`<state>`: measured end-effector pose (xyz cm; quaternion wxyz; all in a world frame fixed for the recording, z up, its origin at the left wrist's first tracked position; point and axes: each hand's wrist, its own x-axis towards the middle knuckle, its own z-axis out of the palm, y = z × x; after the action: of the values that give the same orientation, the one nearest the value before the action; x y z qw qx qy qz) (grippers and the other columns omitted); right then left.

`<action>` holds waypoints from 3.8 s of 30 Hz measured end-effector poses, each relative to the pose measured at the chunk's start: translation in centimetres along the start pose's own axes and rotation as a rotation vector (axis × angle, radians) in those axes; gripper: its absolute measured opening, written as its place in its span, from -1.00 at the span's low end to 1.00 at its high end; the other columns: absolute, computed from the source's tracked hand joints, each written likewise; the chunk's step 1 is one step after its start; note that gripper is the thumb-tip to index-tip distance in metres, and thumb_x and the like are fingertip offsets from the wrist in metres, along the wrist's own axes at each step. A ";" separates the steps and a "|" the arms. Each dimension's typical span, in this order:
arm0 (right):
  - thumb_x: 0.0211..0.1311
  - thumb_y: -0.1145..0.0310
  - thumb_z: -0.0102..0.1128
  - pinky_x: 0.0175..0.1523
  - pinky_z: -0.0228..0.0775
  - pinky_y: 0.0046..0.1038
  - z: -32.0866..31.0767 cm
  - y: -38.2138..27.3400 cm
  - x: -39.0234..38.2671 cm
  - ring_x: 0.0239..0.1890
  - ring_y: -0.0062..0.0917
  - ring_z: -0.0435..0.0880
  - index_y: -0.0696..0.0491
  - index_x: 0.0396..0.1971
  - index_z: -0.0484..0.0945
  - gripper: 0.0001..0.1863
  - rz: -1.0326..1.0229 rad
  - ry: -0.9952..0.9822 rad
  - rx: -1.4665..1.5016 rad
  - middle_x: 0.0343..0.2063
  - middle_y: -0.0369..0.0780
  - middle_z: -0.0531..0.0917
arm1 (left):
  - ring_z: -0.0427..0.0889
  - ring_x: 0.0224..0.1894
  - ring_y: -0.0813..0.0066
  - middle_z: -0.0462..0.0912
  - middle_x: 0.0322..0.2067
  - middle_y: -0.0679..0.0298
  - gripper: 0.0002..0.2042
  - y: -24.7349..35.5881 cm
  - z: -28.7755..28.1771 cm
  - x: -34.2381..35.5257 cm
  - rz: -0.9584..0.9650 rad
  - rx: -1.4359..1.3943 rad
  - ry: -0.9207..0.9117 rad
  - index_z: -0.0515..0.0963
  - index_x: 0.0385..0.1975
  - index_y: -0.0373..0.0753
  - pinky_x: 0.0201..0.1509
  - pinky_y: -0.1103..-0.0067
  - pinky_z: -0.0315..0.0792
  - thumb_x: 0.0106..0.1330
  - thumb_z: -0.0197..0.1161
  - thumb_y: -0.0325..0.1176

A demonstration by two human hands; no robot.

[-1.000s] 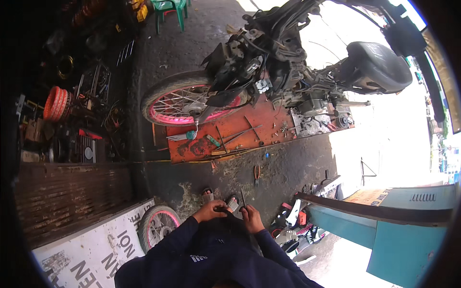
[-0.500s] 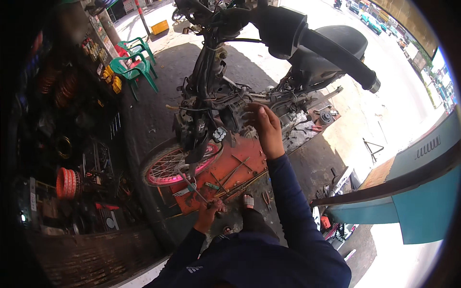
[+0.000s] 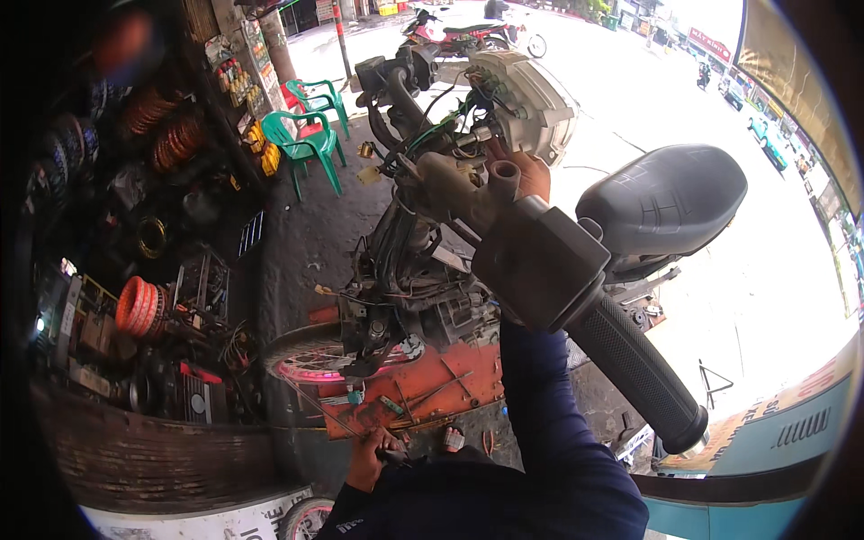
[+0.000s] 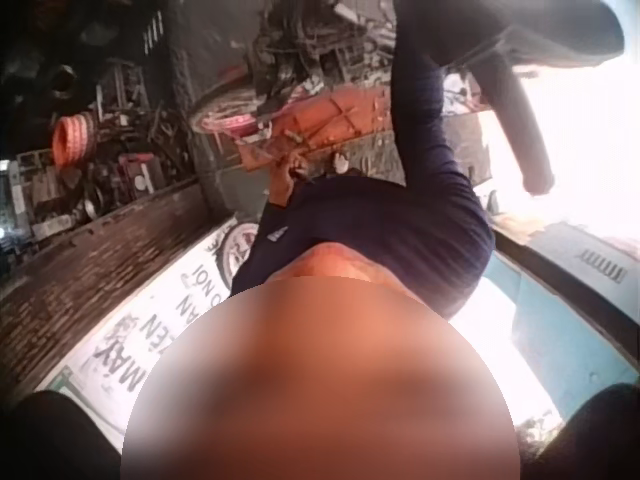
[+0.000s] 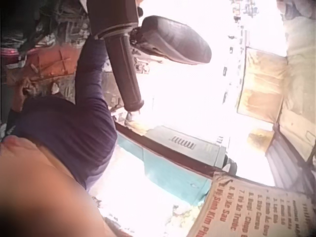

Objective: The recorder is repairing a motorcycle, including dismantling components and working on the dashboard area.

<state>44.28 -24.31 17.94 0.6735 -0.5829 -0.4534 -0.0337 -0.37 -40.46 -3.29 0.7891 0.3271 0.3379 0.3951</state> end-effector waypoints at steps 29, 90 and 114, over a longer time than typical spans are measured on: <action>0.20 0.20 0.11 -0.37 0.43 -0.45 1.5 4.5 0.6 -0.44 -0.48 0.57 0.14 -0.23 0.45 -0.69 0.427 -0.316 1.403 -0.40 -0.16 0.58 | 0.33 -0.51 0.48 0.26 -0.62 0.35 -0.74 0.1 -2.5 5.8 -0.015 -0.095 0.063 0.31 -0.65 -0.19 -0.31 0.47 0.35 0.25 0.19 -0.40; 0.23 0.13 0.06 -0.72 0.22 -0.58 6.3 2.9 0.3 -0.76 -0.60 0.41 0.19 -0.48 0.53 -0.63 0.856 0.179 1.436 -0.68 -0.27 0.51 | 0.36 -0.51 0.49 0.29 -0.63 0.37 -0.78 1.0 -3.3 6.3 -0.030 -0.139 0.035 0.35 -0.61 -0.18 -0.32 0.47 0.40 0.24 0.21 -0.44; 0.12 -0.19 -0.10 -0.16 0.47 -0.18 5.1 20.0 4.7 -0.33 -0.28 0.58 0.10 0.07 0.35 -0.29 0.535 -0.236 1.165 -0.19 -0.05 0.54 | 0.43 -0.45 0.40 0.35 -0.61 0.28 -0.75 1.0 -3.6 7.5 -0.036 -0.114 -0.005 0.36 -0.63 -0.27 -0.26 0.47 0.38 0.28 0.17 -0.40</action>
<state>55.59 -11.48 5.45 0.8100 -0.2147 -0.3074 0.4509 -0.19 -32.75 -6.53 0.8142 0.2766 0.3190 0.3985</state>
